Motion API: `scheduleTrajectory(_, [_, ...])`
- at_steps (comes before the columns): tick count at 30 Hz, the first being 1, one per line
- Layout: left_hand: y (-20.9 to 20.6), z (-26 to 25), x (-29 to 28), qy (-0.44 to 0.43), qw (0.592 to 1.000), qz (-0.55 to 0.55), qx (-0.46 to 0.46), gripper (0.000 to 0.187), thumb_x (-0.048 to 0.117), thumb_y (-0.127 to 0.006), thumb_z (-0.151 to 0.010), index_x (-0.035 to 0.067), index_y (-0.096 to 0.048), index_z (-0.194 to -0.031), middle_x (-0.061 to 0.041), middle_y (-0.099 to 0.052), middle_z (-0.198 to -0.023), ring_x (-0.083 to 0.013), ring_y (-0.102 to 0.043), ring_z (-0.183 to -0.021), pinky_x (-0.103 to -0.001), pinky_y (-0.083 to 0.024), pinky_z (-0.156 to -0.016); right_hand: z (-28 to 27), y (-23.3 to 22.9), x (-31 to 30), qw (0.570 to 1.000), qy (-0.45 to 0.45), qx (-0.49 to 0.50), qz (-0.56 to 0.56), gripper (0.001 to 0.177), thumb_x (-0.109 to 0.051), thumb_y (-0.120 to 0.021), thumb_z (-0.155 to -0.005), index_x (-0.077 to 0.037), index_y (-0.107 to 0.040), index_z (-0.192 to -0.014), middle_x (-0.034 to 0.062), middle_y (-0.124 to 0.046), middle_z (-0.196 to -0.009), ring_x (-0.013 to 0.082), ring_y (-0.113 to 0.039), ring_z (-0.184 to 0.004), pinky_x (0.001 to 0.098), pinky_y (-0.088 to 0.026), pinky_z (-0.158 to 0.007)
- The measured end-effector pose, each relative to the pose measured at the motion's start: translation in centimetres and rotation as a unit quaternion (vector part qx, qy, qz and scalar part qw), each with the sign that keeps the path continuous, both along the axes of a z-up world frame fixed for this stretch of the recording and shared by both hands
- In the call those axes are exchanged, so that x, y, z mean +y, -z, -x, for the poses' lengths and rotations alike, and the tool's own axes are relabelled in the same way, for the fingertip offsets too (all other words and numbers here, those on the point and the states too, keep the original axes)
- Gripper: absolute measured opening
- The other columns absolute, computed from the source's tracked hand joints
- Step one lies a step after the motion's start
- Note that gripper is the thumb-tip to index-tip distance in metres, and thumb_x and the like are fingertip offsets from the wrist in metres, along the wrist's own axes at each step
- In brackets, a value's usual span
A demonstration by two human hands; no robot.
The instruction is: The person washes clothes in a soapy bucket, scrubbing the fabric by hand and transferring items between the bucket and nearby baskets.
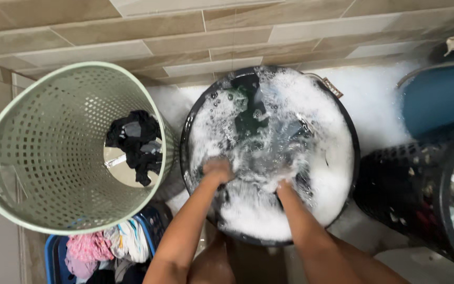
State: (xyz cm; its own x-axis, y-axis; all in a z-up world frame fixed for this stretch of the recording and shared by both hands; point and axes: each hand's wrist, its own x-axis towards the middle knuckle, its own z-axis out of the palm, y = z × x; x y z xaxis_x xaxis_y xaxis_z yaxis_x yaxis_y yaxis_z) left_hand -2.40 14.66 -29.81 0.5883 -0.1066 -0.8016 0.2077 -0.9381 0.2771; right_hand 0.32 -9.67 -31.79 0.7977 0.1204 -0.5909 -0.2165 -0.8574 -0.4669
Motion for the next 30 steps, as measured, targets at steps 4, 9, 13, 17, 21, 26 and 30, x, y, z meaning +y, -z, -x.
scheduleTrajectory(4, [-7.0,-3.5,-3.1,-0.037,0.935,0.324,-0.137,0.093,0.017,-0.081,-0.062,0.013,-0.049,-0.148,-0.02,-0.059,-0.142,-0.0355,-0.054,-0.134,-0.042,-0.043,-0.113,-1.0,-11.5,2.4,0.989,-0.013,-0.06,-0.136,0.038,-0.023,-0.079,-0.073,-0.012,-0.077,-0.109,0.0088,-0.077,-0.097,0.0209,-0.071,-0.086,0.0385,-0.055,-0.077])
scheduleTrajectory(9, [-16.8,-5.1,-6.3,0.043,0.858,0.476,-0.186,0.071,0.017,-0.079,-0.066,0.013,-0.063,-0.136,-0.011,-0.067,-0.134,-0.0292,-0.058,-0.134,-0.05,-0.025,-0.127,-1.7,-35.2,-2.0,0.961,-0.006,-0.106,-0.255,0.036,-0.024,-0.091,-0.064,-0.002,-0.075,-0.088,0.0094,-0.067,-0.073,0.0124,-0.056,-0.064,0.0307,-0.048,-0.054])
scheduleTrajectory(13, [-22.9,-4.2,-8.9,0.175,0.872,0.405,-0.213,0.067,0.015,-0.085,-0.061,0.015,-0.069,-0.125,-0.005,-0.058,-0.142,-0.0282,-0.04,-0.143,-0.052,-0.017,-0.127,-1.0,-46.6,-4.5,0.928,-0.178,-0.255,-0.207,0.022,-0.021,-0.087,-0.068,-0.005,-0.072,-0.075,0.0087,-0.069,-0.065,0.0196,-0.063,-0.056,0.0305,-0.047,-0.049])
scheduleTrajectory(17, [-26.5,-5.3,-8.0,0.191,0.957,0.093,-0.196,0.087,0.012,-0.09,-0.059,0.025,-0.06,-0.139,-0.01,-0.03,-0.156,-0.0337,-0.016,-0.148,-0.057,-0.006,-0.121,-2.5,-48.0,-8.7,0.682,-0.381,-0.467,-0.414,0.024,-0.015,-0.087,-0.073,-0.01,-0.069,-0.088,0.0142,-0.067,-0.076,0.0239,-0.074,-0.066,0.0334,-0.06,-0.066])
scheduleTrajectory(21, [-25.0,-5.7,-1.7,0.055,0.97,0.046,-0.232,0.074,0.025,-0.094,-0.057,0.018,-0.069,-0.127,-0.015,-0.037,-0.152,-0.0349,-0.024,-0.147,-0.054,-0.02,-0.12,-1.9,-38.5,-11.5,0.929,-0.034,-0.327,-0.169,0.037,-0.014,-0.089,-0.074,0.0,-0.072,-0.104,0.0173,-0.072,-0.087,0.0267,-0.069,-0.076,0.0362,-0.056,-0.069])
scheduleTrajectory(26, [-13.0,-4.6,-1.4,0.011,0.968,-0.049,-0.246,0.046,0.036,-0.075,-0.084,0.005,-0.073,-0.117,-0.016,-0.051,-0.145,-0.0341,-0.043,-0.14,-0.052,-0.032,-0.12,-4.7,-17.2,-10.8,0.99,0.122,-0.069,0.017,0.07,-0.031,-0.087,-0.077,0.0,-0.06,-0.133,0.0195,-0.065,-0.127,0.03,-0.064,-0.112,0.0415,-0.05,-0.095])
scheduleTrajectory(30, [1.9,-1.5,-8.6,0.141,0.949,-0.043,-0.278,0.04,0.015,-0.054,-0.097,-0.007,-0.063,-0.129,-0.021,-0.049,-0.147,-0.0355,-0.053,-0.131,-0.04,-0.051,-0.102,-2.5,-3.0,-2.1,0.99,-0.08,-0.03,0.109,0.045,-0.027,-0.079,-0.088,-0.013,-0.064,-0.128,0.02,-0.043,-0.148,0.0341,-0.05,-0.129,0.0471,-0.041,-0.108])
